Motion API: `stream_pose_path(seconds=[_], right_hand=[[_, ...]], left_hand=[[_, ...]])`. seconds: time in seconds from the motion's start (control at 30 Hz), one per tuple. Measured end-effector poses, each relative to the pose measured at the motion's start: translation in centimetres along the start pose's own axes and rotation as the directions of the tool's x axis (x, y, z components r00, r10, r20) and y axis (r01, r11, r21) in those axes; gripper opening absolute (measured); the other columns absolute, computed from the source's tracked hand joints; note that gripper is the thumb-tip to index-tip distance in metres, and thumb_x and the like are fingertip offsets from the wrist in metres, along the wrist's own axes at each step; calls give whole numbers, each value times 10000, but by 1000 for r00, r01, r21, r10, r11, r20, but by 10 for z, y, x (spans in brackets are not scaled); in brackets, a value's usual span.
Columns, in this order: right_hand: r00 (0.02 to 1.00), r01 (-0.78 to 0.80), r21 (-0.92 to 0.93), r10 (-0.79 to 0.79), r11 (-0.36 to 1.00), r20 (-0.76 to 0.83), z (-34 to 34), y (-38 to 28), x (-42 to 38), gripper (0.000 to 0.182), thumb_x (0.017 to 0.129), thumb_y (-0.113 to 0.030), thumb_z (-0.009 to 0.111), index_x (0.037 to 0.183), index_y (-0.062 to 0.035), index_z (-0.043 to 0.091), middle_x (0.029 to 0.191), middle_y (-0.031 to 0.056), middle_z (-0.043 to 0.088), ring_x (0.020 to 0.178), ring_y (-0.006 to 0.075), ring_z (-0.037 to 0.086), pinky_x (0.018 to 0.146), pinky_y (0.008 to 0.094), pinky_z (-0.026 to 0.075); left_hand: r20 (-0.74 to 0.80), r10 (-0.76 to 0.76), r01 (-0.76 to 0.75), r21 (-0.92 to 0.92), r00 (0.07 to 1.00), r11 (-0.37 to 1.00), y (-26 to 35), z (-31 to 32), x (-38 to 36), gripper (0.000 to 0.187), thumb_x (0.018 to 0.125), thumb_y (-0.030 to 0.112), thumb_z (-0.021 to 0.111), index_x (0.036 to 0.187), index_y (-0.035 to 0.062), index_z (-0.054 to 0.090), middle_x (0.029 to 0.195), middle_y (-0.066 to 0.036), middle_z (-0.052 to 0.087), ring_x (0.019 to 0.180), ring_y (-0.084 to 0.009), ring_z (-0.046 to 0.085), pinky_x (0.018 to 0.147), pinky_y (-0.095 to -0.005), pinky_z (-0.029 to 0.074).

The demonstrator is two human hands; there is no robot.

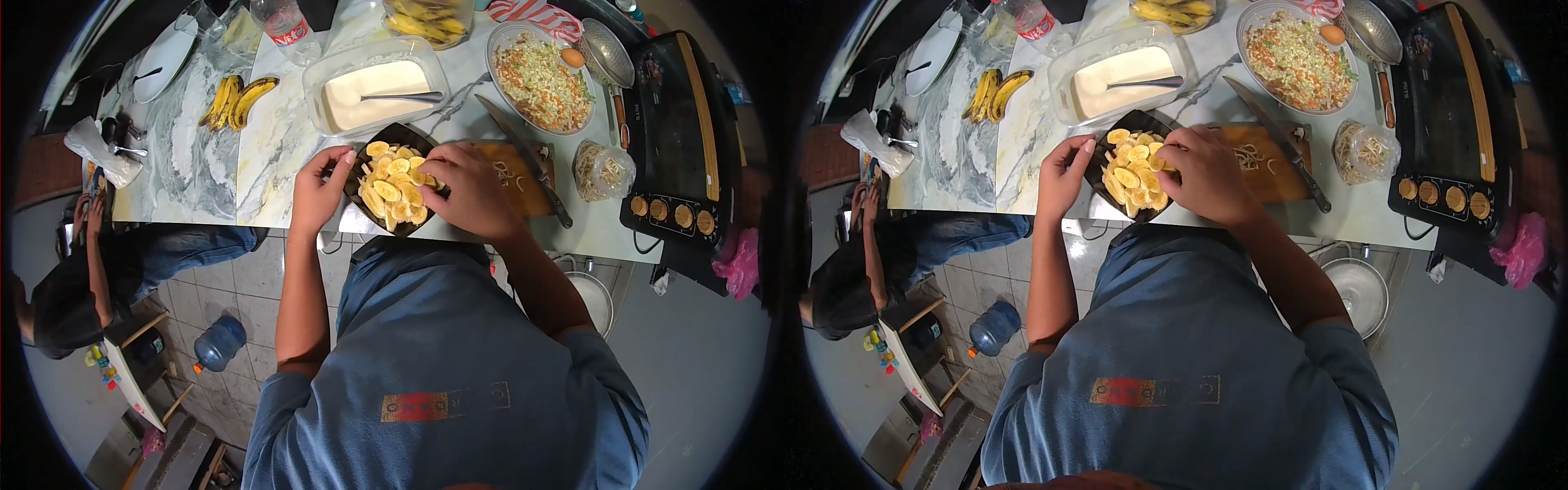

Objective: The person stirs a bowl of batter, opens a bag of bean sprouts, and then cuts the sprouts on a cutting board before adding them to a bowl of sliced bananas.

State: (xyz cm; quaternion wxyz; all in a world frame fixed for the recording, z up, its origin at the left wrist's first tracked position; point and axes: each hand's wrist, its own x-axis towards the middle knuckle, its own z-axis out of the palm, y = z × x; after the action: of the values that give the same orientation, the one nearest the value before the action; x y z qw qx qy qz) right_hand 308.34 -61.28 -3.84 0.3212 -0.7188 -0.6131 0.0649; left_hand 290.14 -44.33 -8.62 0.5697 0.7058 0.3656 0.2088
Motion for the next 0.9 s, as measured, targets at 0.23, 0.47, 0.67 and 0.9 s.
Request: stream_pose_path(seconds=[0.23, 0.47, 0.67, 0.9], right_hand=[[999, 52, -65, -51, 997, 8, 2, 6, 4, 115, 735, -129, 677, 837, -86, 642, 908, 22, 569, 913, 222, 559, 872, 388, 415], [1000, -17, -22, 17, 1000, -12, 3, 8, 9, 110, 738, -134, 659, 810, -69, 607, 884, 62, 598, 886, 267, 577, 830, 407, 447], [997, -79, 43, 80, 996, 0, 1, 11, 7, 113, 750, -148, 658, 814, -66, 613, 860, 83, 639, 860, 289, 604, 800, 415, 466], [995, -100, 135, 96, 986, 31, -7, 14, 7, 68, 801, -91, 660, 816, -30, 634, 859, 107, 654, 837, 298, 616, 765, 392, 484]], left_hand=[[0, -1, 1, -23, 1000, 1000, -3, 1, 0, 273, 923, 218, 651, 1064, -14, 672, 849, -36, 676, 760, -77, 567, 730, -234, 473], [11, -5, 5, -43, 1000, 999, -5, 3, 2, 271, 921, 214, 654, 1066, -15, 670, 850, -34, 676, 763, -79, 569, 730, -234, 474], [-10, 13, -13, -21, 1000, 1000, 2, 0, 1, 258, 918, 202, 657, 1062, -11, 673, 855, -31, 674, 759, -77, 561, 721, -232, 469], [-13, 19, -19, -14, 1000, 1000, 1, -1, 2, 250, 916, 194, 658, 1053, -15, 672, 859, -30, 674, 757, -75, 553, 715, -230, 463]])
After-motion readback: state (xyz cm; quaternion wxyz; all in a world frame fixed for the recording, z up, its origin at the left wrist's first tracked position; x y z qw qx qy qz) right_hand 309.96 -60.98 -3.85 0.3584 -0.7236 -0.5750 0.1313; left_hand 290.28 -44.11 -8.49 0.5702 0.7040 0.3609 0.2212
